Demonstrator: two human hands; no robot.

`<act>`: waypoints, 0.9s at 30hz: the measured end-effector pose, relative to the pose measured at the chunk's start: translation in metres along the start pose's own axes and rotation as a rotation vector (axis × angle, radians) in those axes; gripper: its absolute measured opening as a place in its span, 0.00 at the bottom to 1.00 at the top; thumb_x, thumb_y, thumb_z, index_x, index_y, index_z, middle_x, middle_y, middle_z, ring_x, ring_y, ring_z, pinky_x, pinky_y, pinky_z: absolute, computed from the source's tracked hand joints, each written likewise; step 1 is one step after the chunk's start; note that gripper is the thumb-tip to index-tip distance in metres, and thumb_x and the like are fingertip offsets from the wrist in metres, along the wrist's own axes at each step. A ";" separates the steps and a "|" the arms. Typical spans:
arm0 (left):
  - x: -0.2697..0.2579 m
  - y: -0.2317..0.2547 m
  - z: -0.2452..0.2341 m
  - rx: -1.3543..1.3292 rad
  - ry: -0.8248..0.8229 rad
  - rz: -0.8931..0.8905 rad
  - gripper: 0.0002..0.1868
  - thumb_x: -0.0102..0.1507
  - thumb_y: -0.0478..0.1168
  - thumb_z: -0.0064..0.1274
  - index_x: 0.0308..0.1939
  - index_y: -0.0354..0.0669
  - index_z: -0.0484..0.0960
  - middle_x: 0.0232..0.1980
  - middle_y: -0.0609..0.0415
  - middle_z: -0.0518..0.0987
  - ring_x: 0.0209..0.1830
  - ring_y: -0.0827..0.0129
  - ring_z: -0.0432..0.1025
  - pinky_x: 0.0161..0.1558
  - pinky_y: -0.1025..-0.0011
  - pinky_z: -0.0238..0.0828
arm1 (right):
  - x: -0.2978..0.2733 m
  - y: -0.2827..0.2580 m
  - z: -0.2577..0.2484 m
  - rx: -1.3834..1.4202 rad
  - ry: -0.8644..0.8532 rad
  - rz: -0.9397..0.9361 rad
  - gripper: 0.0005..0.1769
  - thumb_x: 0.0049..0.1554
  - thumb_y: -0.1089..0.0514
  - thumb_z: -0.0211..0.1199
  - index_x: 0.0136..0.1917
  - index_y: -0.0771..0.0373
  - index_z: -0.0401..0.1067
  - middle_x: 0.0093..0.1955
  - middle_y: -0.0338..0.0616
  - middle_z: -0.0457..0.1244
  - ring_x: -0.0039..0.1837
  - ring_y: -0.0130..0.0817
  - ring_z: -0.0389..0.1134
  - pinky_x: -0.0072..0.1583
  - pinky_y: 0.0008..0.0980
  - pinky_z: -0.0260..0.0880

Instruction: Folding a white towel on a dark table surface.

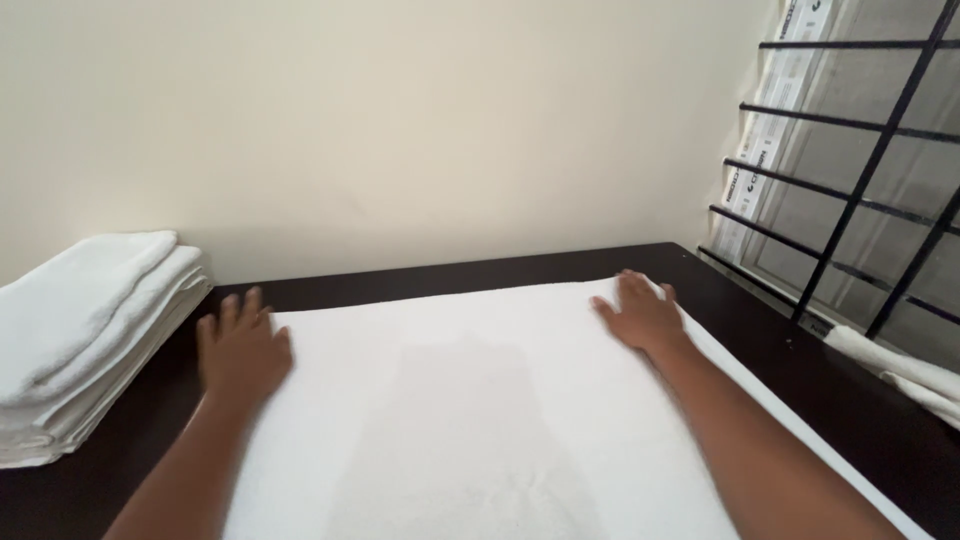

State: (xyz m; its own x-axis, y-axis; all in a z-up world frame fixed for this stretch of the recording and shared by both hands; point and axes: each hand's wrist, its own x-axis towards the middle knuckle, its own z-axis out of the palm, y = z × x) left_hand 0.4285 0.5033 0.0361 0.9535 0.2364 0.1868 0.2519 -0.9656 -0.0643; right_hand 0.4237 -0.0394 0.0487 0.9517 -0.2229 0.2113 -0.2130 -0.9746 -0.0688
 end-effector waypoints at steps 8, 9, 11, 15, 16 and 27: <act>-0.078 0.175 0.030 -0.456 0.424 0.864 0.30 0.72 0.44 0.34 0.74 0.27 0.64 0.77 0.32 0.60 0.79 0.49 0.55 0.76 0.55 0.49 | -0.068 -0.164 0.050 0.169 -0.044 -0.860 0.42 0.64 0.48 0.49 0.84 0.68 0.44 0.86 0.57 0.40 0.85 0.48 0.40 0.80 0.43 0.38; -0.091 0.160 0.011 -0.456 0.414 0.860 0.30 0.72 0.44 0.34 0.74 0.27 0.64 0.77 0.32 0.60 0.79 0.49 0.55 0.76 0.55 0.49 | -0.088 -0.162 0.019 0.173 -0.054 -0.862 0.42 0.64 0.48 0.49 0.84 0.68 0.44 0.86 0.57 0.40 0.85 0.48 0.40 0.80 0.43 0.38; -0.111 0.133 -0.034 -0.348 0.003 0.633 0.29 0.72 0.53 0.31 0.76 0.54 0.61 0.81 0.56 0.57 0.81 0.64 0.50 0.77 0.54 0.42 | -0.122 -0.156 -0.049 0.123 -0.236 -0.544 0.45 0.64 0.31 0.43 0.83 0.59 0.43 0.86 0.46 0.39 0.86 0.40 0.39 0.81 0.41 0.37; -0.059 0.027 -0.025 -0.141 -0.041 0.376 0.31 0.71 0.60 0.29 0.78 0.63 0.57 0.83 0.62 0.53 0.83 0.67 0.47 0.79 0.55 0.40 | -0.062 -0.035 -0.020 0.183 -0.212 -0.235 0.45 0.63 0.28 0.43 0.84 0.53 0.43 0.87 0.43 0.37 0.86 0.39 0.38 0.82 0.43 0.35; -0.045 0.001 -0.015 -0.127 -0.048 0.257 0.32 0.70 0.61 0.28 0.79 0.64 0.54 0.83 0.62 0.50 0.83 0.65 0.45 0.78 0.53 0.39 | -0.046 0.002 -0.009 0.123 -0.159 -0.119 0.45 0.63 0.27 0.41 0.84 0.54 0.43 0.87 0.42 0.38 0.86 0.38 0.38 0.82 0.44 0.36; -0.104 0.027 -0.037 0.189 0.320 0.336 0.17 0.72 0.40 0.37 0.56 0.43 0.81 0.72 0.47 0.74 0.70 0.64 0.70 0.74 0.58 0.60 | -0.186 -0.106 -0.096 0.242 -0.189 -0.193 0.39 0.66 0.40 0.44 0.83 0.58 0.42 0.87 0.45 0.36 0.86 0.41 0.35 0.81 0.44 0.36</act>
State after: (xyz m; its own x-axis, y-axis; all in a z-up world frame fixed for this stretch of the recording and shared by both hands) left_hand 0.3297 0.4488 0.0510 0.8961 -0.1579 0.4147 -0.0067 -0.9393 -0.3431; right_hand 0.2478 0.1032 0.1105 0.9982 -0.0052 0.0603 0.0118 -0.9601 -0.2792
